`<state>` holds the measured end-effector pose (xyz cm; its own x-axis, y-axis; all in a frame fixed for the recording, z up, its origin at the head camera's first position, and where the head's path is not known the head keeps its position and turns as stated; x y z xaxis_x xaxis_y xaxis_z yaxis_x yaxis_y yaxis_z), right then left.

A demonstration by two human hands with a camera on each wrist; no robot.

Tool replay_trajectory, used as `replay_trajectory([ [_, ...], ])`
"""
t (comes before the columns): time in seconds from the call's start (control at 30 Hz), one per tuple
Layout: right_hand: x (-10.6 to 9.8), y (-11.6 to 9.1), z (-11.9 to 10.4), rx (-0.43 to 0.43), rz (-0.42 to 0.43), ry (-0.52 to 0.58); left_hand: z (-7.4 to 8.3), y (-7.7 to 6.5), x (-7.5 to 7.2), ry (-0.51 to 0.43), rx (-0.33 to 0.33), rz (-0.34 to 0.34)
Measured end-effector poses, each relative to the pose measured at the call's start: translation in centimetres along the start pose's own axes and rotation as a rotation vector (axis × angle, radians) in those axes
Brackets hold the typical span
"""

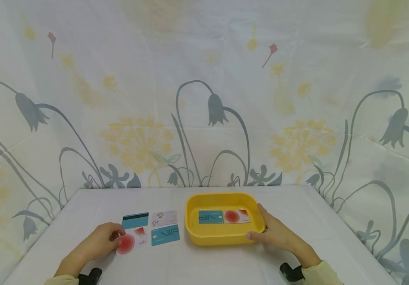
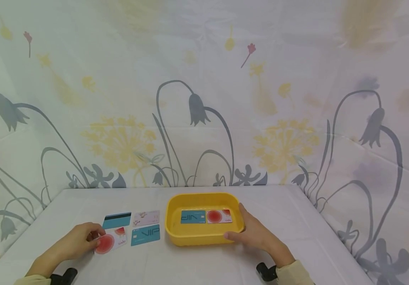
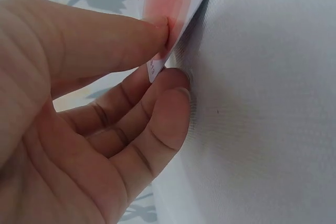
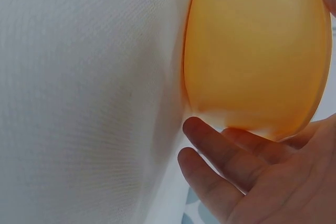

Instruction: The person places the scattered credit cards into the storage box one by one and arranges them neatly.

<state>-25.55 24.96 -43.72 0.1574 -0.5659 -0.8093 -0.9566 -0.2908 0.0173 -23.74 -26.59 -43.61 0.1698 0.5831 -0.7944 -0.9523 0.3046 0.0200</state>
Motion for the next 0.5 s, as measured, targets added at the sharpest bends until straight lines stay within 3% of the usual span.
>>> replay_trajectory([
  [0.27, -0.04, 0.03, 0.19, -0.006, -0.001, -0.009, -0.04, -0.11, -0.12, -0.038, -0.003, -0.002],
  [0.5, -0.04, -0.05, 0.11, 0.012, -0.013, 0.007, 0.02, -0.28, -0.11, -0.065, 0.037, -0.019],
])
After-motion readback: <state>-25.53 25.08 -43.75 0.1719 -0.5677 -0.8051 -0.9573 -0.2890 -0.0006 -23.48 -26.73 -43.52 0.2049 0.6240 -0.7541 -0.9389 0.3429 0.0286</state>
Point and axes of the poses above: each hand's wrist, its own y-axis towards the middle knuckle, its own x-axis out of the palm, z = x × y, the point moved 1 cm from there along y, towards the middle knuckle, and after that the axes turned 5 degrees about -y, right-handed, at the moved point
